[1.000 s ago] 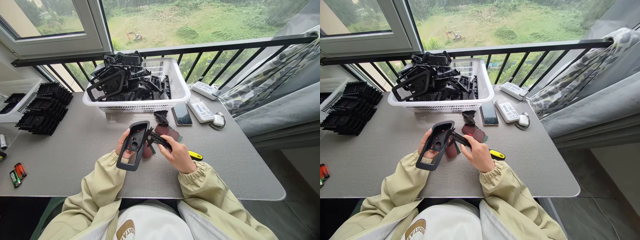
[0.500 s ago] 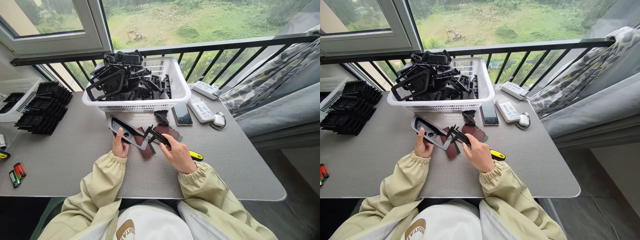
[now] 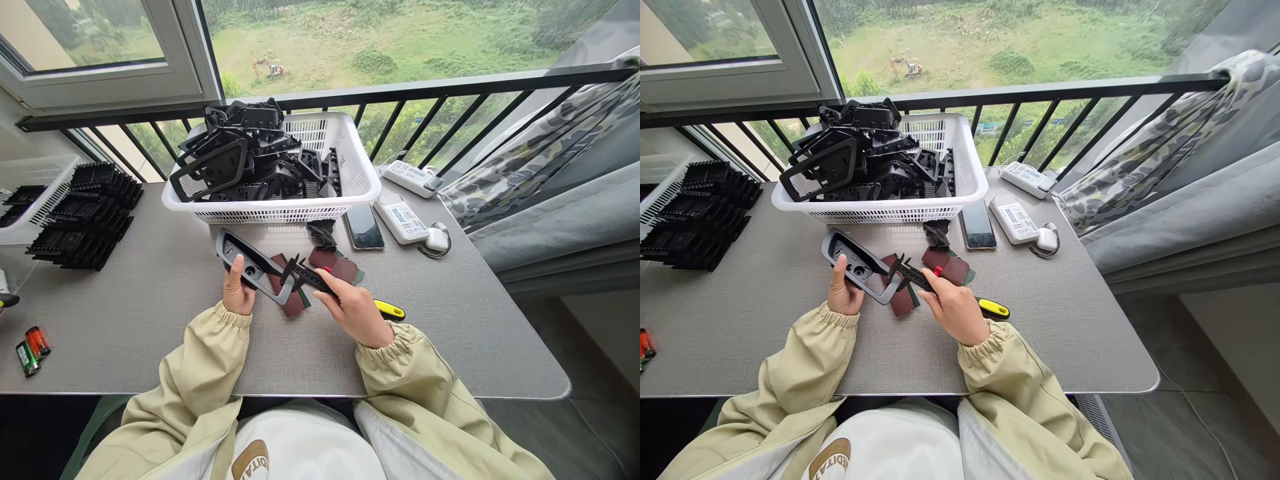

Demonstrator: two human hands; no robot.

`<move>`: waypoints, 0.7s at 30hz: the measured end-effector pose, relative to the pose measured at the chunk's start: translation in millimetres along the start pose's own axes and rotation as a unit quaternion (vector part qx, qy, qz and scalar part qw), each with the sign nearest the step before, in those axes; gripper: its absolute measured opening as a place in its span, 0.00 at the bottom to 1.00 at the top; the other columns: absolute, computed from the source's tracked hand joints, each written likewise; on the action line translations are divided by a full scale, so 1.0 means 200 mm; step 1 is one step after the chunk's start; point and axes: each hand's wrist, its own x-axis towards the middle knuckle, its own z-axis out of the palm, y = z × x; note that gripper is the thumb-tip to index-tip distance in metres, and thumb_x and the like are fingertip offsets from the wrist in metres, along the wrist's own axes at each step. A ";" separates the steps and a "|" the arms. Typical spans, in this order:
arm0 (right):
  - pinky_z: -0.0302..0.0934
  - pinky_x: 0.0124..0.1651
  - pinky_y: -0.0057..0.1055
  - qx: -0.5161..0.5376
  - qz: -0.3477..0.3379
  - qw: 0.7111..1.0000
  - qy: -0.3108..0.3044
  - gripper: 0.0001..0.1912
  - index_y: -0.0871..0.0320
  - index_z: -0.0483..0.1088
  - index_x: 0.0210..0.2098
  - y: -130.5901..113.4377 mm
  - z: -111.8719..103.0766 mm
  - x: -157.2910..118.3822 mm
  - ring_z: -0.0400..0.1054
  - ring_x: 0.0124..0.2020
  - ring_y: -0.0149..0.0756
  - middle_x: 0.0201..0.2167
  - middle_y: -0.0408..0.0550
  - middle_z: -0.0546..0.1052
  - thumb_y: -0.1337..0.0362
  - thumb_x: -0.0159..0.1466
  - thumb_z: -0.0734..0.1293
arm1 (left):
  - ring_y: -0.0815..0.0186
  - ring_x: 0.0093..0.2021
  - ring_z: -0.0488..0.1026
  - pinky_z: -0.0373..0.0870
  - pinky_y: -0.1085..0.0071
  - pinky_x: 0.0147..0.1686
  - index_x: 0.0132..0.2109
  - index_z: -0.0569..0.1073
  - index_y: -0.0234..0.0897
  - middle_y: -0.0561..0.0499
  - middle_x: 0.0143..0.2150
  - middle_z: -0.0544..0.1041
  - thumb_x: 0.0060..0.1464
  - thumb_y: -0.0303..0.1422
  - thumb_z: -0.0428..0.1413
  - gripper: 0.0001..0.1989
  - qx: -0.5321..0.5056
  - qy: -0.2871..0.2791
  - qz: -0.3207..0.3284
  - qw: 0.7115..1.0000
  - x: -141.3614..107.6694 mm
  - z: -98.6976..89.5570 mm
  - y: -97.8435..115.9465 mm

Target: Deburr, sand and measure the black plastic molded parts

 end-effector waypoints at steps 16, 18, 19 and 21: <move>0.70 0.39 0.34 0.026 0.014 1.000 -0.008 0.22 0.59 0.64 0.58 -0.01 0.00 0.00 0.77 0.40 0.43 0.47 0.55 0.78 0.56 0.69 0.57 | 0.67 0.46 0.77 0.72 0.73 0.46 0.44 0.75 0.44 0.55 0.39 0.80 0.48 0.38 0.63 0.15 0.011 -0.010 -0.011 1.000 0.01 -0.02 0.00; 0.70 0.39 0.34 0.024 0.020 0.999 0.011 0.23 0.60 0.64 0.58 0.00 0.01 0.01 0.77 0.40 0.43 0.46 0.56 0.78 0.55 0.69 0.57 | 0.66 0.45 0.77 0.72 0.73 0.46 0.45 0.75 0.43 0.55 0.39 0.80 0.47 0.39 0.64 0.16 -0.001 -0.007 -0.009 1.000 0.00 -0.02 0.00; 0.70 0.38 0.34 0.023 0.027 0.999 0.024 0.23 0.61 0.64 0.58 0.00 0.01 0.01 0.77 0.39 0.43 0.46 0.56 0.79 0.55 0.69 0.57 | 0.66 0.45 0.77 0.72 0.73 0.46 0.46 0.75 0.43 0.54 0.39 0.80 0.46 0.40 0.64 0.18 -0.006 -0.007 -0.005 1.000 0.00 -0.01 0.00; 0.70 0.36 0.34 0.028 0.042 0.997 0.051 0.23 0.61 0.63 0.59 0.00 0.02 0.01 0.77 0.38 0.43 0.45 0.56 0.79 0.56 0.69 0.58 | 0.66 0.46 0.77 0.72 0.73 0.46 0.47 0.74 0.42 0.52 0.41 0.80 0.44 0.42 0.65 0.22 -0.015 -0.009 0.008 1.000 0.00 -0.01 0.00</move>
